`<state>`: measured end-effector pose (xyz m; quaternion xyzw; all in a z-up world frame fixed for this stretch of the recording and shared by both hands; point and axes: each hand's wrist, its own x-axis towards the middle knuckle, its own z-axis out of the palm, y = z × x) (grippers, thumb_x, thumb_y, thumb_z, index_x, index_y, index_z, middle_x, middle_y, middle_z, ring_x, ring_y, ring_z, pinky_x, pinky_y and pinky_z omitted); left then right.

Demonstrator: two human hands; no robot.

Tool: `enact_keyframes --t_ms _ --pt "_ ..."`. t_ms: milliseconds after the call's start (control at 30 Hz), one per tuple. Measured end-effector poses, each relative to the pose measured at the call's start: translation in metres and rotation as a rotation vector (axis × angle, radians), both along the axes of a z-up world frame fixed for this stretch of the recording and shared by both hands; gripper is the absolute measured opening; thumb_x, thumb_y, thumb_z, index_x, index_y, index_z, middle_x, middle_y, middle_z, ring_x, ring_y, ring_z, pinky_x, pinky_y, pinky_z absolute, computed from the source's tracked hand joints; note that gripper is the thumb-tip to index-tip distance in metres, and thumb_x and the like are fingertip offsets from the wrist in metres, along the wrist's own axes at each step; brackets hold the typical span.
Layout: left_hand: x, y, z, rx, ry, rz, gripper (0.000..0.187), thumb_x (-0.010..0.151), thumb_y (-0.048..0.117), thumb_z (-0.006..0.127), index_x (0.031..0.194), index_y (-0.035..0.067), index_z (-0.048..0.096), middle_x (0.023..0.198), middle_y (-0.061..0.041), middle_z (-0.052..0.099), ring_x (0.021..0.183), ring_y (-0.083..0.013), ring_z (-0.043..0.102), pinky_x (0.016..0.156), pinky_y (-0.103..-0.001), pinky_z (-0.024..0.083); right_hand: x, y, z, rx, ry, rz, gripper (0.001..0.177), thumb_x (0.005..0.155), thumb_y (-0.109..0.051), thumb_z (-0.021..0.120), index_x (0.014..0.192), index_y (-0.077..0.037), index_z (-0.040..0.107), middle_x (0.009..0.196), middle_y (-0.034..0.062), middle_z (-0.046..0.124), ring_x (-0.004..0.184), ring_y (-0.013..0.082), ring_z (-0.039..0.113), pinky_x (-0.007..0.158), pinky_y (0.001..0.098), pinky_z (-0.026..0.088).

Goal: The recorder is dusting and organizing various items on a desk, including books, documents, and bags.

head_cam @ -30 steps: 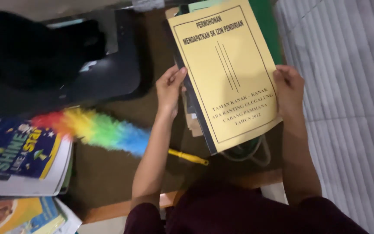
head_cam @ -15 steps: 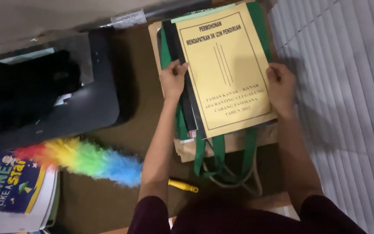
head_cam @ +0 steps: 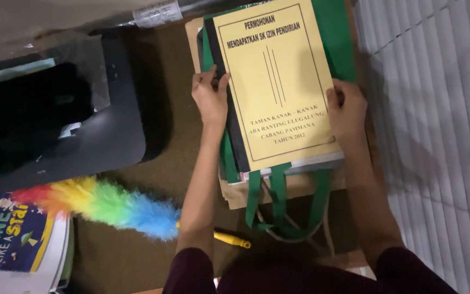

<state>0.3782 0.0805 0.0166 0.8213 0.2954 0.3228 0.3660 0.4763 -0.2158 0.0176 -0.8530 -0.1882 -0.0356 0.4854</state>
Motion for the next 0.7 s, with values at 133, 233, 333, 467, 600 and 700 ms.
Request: enact_keyframes --t_ms 133,233,333,467,600,700 --pt "0.0 0.003 -0.002 -0.061 0.025 0.003 0.037 0.087 0.01 0.081 0.121 -0.004 0.072 0.102 -0.019 0.067 0.078 -0.0242 0.07 0.073 -0.034 0.059 -0.011 0.005 0.007 -0.11 -0.131 -0.011 0.022 0.101 -0.006 0.072 0.12 0.004 0.07 0.108 0.0232 0.067 0.091 0.0345 0.068 0.081 0.0414 0.055" --pt "-0.001 0.006 -0.008 -0.015 -0.014 -0.001 0.035 0.089 0.01 0.08 0.12 -0.003 0.072 0.104 -0.018 0.068 0.081 -0.0224 0.071 0.076 -0.033 0.06 -0.013 0.006 0.002 -0.103 -0.018 -0.013 0.024 0.099 -0.007 0.07 0.122 0.001 0.071 0.106 0.0224 0.064 0.087 0.0339 0.068 0.078 0.0424 0.055" --pt "-0.004 0.005 -0.006 0.039 0.06 0.01 0.036 0.089 0.01 0.08 0.122 -0.003 0.072 0.104 -0.018 0.069 0.084 -0.0221 0.07 0.076 -0.033 0.06 -0.011 0.003 -0.01 -0.121 -0.101 -0.004 0.023 0.101 -0.006 0.069 0.124 0.001 0.071 0.11 0.0237 0.063 0.093 0.0365 0.067 0.081 0.0433 0.054" --pt "-0.016 0.003 -0.007 -0.133 -0.014 -0.009 0.038 0.087 0.006 0.08 0.123 -0.001 0.071 0.098 -0.014 0.069 0.079 -0.0198 0.071 0.074 -0.032 0.06 -0.014 0.003 0.002 -0.185 -0.151 0.011 0.025 0.102 -0.007 0.071 0.126 0.001 0.07 0.113 0.0245 0.063 0.099 0.0399 0.064 0.087 0.0452 0.052" --pt "-0.056 -0.007 0.005 -0.161 -0.154 -0.059 0.037 0.09 0.003 0.079 0.126 0.0 0.068 0.103 -0.011 0.069 0.088 -0.0169 0.071 0.077 -0.03 0.059 -0.038 0.008 0.037 -0.2 -0.281 0.083 0.03 0.099 -0.004 0.072 0.128 0.001 0.069 0.118 0.0232 0.064 0.112 0.0412 0.058 0.098 0.0482 0.046" --pt "-0.1 -0.008 0.025 -0.227 -0.196 -0.052 0.036 0.092 0.004 0.076 0.128 0.001 0.069 0.106 -0.01 0.07 0.09 -0.0142 0.071 0.079 -0.027 0.059 -0.073 0.025 0.067 -0.153 -0.22 0.117 0.031 0.1 -0.005 0.071 0.13 -0.001 0.067 0.119 0.02 0.062 0.111 0.0379 0.056 0.099 0.0476 0.045"
